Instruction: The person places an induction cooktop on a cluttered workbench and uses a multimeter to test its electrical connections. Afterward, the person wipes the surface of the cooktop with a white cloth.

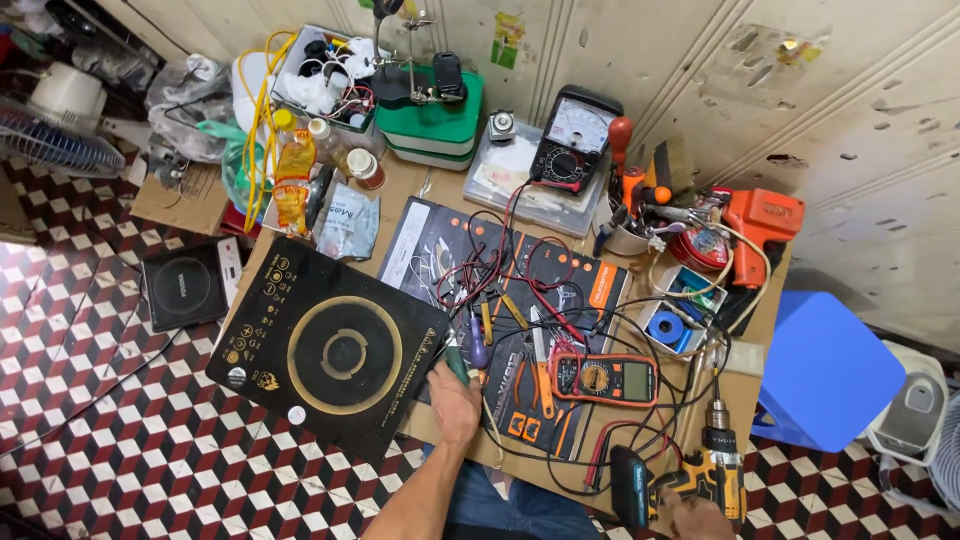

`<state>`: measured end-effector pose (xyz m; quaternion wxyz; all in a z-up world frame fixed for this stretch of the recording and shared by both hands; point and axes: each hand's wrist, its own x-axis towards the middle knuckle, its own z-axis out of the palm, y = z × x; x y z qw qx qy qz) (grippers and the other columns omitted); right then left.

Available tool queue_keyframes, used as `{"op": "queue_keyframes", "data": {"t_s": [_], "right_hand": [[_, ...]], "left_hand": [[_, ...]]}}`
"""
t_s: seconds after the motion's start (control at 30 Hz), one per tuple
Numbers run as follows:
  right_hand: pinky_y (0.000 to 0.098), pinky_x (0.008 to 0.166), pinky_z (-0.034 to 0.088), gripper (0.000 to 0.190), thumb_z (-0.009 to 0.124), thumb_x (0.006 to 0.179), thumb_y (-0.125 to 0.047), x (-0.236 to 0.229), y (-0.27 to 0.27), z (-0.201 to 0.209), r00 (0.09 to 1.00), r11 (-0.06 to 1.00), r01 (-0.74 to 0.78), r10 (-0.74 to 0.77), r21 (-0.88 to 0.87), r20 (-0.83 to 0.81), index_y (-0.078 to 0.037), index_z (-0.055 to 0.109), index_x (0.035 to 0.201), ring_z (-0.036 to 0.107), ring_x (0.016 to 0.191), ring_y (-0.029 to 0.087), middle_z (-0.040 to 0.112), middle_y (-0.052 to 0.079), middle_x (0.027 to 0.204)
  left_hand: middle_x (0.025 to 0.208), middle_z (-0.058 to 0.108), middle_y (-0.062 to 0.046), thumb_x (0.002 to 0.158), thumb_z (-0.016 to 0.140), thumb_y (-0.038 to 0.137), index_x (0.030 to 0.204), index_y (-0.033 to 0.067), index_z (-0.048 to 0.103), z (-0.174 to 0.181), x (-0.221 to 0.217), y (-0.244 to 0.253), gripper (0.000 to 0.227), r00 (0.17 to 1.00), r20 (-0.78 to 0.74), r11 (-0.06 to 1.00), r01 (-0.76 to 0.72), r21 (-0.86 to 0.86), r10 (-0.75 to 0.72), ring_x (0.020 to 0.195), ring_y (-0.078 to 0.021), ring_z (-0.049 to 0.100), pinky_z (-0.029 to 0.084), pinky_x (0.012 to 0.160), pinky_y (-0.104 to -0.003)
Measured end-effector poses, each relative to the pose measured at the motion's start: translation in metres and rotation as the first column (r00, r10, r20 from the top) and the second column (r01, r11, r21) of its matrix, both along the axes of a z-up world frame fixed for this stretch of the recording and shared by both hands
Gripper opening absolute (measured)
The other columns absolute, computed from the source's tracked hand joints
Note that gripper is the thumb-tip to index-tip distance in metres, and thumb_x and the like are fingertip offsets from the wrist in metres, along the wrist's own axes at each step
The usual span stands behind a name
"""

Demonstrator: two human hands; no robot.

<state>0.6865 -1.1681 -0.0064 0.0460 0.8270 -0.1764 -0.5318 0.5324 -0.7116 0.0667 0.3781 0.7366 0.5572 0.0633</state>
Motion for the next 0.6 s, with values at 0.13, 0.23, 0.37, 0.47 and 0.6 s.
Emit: {"op": "queue_keyframes", "data": {"t_s": [0.13, 0.23, 0.37, 0.47, 0.6], "right_hand": [[0.0418, 0.094, 0.057, 0.041, 0.054, 0.094, -0.041, -0.006, 0.013, -0.022, 0.635, 0.613, -0.768, 0.767, 0.187, 0.090, -0.037, 0.067, 0.133, 0.073, 0.108, 0.026, 0.072, 0.009, 0.111], [0.0432, 0.092, 0.059, 0.048, 0.059, 0.098, -0.055, -0.005, 0.177, 0.143, 0.886, 0.926, -0.321, 0.220, 0.197, 0.408, -0.014, 0.074, 0.116, 0.078, 0.098, 0.031, 0.079, 0.016, 0.105], [0.0433, 0.086, 0.056, 0.031, 0.063, 0.093, -0.034, 0.007, 0.324, 0.185, 0.810, 0.686, -0.440, 0.026, 0.579, 0.585, -0.010, 0.074, 0.109, 0.074, 0.094, 0.033, 0.075, 0.015, 0.106], [0.0468, 0.086, 0.054, 0.033, 0.065, 0.092, -0.029, 0.024, 0.389, 0.139, 0.715, 0.591, -0.588, 0.059, 0.553, 0.697, -0.004, 0.069, 0.114, 0.070, 0.098, 0.037, 0.069, 0.018, 0.114], [0.0500, 0.084, 0.054, 0.056, 0.072, 0.083, -0.029, 0.038, 0.446, 0.105, 0.601, 0.586, -0.718, 0.250, 0.375, 0.759, 0.000, 0.057, 0.129, 0.068, 0.098, 0.042, 0.063, 0.025, 0.121]], "left_hand": [[0.118, 0.057, -0.027, 0.077, 0.077, 0.011, 0.131, 0.0001, 0.049, 0.008, 0.010, -0.010, 0.062, 0.999, 0.040, 0.998, 0.008, -0.064, -0.006, 0.109, -0.0448, 0.060, 0.049, 0.095, -0.049], [0.118, 0.057, -0.026, 0.075, 0.080, 0.012, 0.126, -0.0003, 0.049, 0.028, 0.010, -0.004, 0.061, 0.998, 0.047, 0.987, 0.035, -0.156, -0.028, 0.110, -0.0426, 0.060, 0.050, 0.096, -0.046], [0.115, 0.065, -0.017, 0.078, 0.077, 0.013, 0.125, 0.0030, 0.052, 0.092, 0.011, 0.013, 0.055, 0.999, 0.019, 0.920, 0.031, -0.390, -0.026, 0.102, -0.0307, 0.066, 0.052, 0.092, -0.039], [0.109, 0.072, -0.012, 0.084, 0.070, 0.011, 0.129, 0.0046, 0.052, 0.113, 0.002, 0.025, 0.049, 0.994, 0.099, 0.846, 0.010, -0.534, 0.051, 0.091, -0.0215, 0.070, 0.055, 0.083, -0.032], [0.103, 0.076, -0.007, 0.090, 0.067, 0.007, 0.131, 0.0021, 0.052, 0.097, -0.009, 0.043, 0.043, 0.910, 0.330, 0.795, 0.002, -0.606, 0.249, 0.086, -0.0094, 0.068, 0.054, 0.075, -0.024]]}}
